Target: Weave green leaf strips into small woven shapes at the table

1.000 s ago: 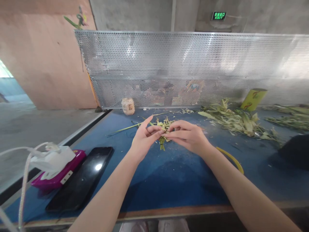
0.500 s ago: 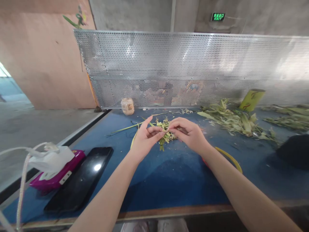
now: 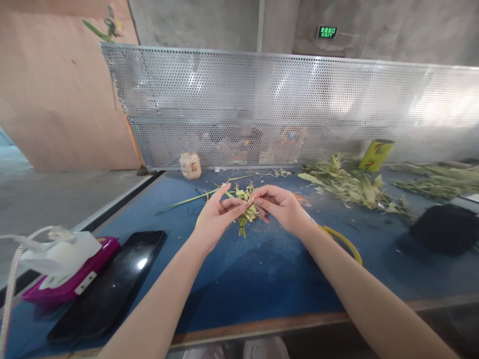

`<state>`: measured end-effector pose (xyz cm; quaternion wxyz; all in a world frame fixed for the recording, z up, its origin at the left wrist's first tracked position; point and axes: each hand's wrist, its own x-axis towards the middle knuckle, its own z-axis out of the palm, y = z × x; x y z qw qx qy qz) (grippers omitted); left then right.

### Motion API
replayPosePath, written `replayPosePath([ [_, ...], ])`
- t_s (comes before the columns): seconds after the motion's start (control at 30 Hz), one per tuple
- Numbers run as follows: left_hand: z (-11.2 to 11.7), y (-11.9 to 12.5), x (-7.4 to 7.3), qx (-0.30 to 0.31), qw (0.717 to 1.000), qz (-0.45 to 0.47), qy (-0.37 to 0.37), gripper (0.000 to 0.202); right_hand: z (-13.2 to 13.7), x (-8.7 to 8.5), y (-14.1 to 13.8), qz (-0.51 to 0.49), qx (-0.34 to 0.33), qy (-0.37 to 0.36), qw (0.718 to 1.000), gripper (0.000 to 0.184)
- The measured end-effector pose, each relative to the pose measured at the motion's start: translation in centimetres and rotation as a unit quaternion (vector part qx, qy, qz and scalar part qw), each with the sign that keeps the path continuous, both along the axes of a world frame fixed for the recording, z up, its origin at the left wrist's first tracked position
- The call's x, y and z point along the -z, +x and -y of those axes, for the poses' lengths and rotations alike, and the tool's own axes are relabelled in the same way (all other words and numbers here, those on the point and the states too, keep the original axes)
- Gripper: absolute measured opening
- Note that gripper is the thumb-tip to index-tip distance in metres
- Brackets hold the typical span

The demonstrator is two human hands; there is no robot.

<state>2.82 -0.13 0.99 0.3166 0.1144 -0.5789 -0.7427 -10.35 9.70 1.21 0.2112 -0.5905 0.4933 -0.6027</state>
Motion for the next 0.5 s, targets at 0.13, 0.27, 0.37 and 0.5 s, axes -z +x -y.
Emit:
replayPosePath([
  [0.13,-0.12,0.13,0.07,0.017,0.999,0.016,-0.024,0.076,-0.27,-0.26,0.23,-0.032,-0.016,-0.004,0.999,0.006],
  [0.27,-0.23,0.13,-0.03,0.006,0.998,0.031,-0.058,0.076,-0.58,-0.56,0.37,-0.073,-0.002,0.004,0.997,0.008],
  [0.37,-0.12,0.08,-0.04,-0.017,0.996,0.021,-0.086,0.078,-0.77,-0.81,0.48,-0.078,0.023,0.02,0.996,0.019],
  [0.5,0.12,0.16,0.12,-0.041,0.989,0.013,-0.142,0.08,-0.95,-1.04,0.7,-0.105,0.048,0.042,0.992,0.021],
])
